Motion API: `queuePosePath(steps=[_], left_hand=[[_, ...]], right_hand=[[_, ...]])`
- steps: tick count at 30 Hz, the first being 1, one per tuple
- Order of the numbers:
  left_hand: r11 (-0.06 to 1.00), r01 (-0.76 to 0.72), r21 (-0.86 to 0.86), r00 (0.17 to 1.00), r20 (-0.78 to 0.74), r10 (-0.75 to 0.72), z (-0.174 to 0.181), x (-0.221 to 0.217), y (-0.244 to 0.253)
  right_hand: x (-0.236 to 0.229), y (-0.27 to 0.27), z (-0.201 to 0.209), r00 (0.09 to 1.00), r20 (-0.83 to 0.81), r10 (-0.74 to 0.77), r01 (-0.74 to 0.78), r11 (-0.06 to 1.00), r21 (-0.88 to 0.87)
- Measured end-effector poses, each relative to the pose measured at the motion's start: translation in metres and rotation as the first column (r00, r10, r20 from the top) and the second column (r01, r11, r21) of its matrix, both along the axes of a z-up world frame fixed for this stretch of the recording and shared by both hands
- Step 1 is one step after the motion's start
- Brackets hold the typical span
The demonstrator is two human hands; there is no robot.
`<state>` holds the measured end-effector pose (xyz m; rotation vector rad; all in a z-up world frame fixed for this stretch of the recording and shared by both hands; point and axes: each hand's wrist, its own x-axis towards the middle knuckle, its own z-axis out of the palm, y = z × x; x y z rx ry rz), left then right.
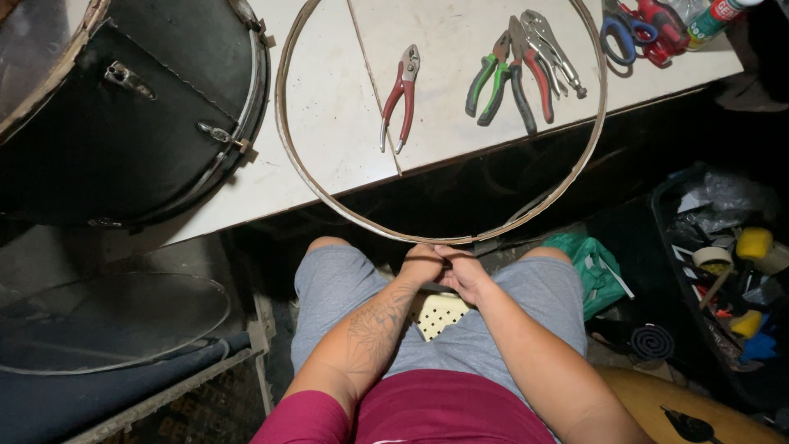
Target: The person holds a circular metal hoop and uses pliers to bend and adjust a section of it. They repeatedly squeeze and release the pliers on the hoop while sitting on the floor in front of a workbench.
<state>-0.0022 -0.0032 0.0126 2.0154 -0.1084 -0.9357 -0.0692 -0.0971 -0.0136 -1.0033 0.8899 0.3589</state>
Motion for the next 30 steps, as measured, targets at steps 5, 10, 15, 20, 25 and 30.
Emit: queuePosePath(steps=[5,10,15,20,25,30], left_hand=[[1.0,-0.007,-0.008,1.0,-0.001,0.007,0.001,0.002,-0.005],[1.0,-0.011,-0.011,1.0,-0.01,0.011,-0.001,0.0,-0.006],[0.969,-0.196,-0.152,0.971,-0.166,0.171,0.042,-0.01,0.004],[0.812,-0.488,-0.318,0.839,-0.428,0.336,0.075,-0.019,0.022],[0.775,-0.491,-0.399,0.842,-0.446,0.304,0.1,-0.028,0.042],[0.765,-0.492,-0.415,0.84,-0.459,0.291,0.116,-0.04,0.046]], right_hand=[[-0.002,-0.003,-0.005,1.0,0.012,-0.02,0.02,1.0,0.008],[0.0,-0.011,-0.006,0.997,0.012,-0.08,0.079,0.997,0.024],[-0.012,-0.028,0.016,0.955,0.155,-0.253,0.221,0.955,0.197],[-0.027,-0.025,0.101,0.911,0.228,-0.344,0.296,0.929,0.222],[-0.041,-0.042,0.089,0.879,0.334,-0.339,0.279,0.936,0.217],[-0.044,-0.034,0.113,0.879,0.37,-0.299,0.224,0.946,0.233]])
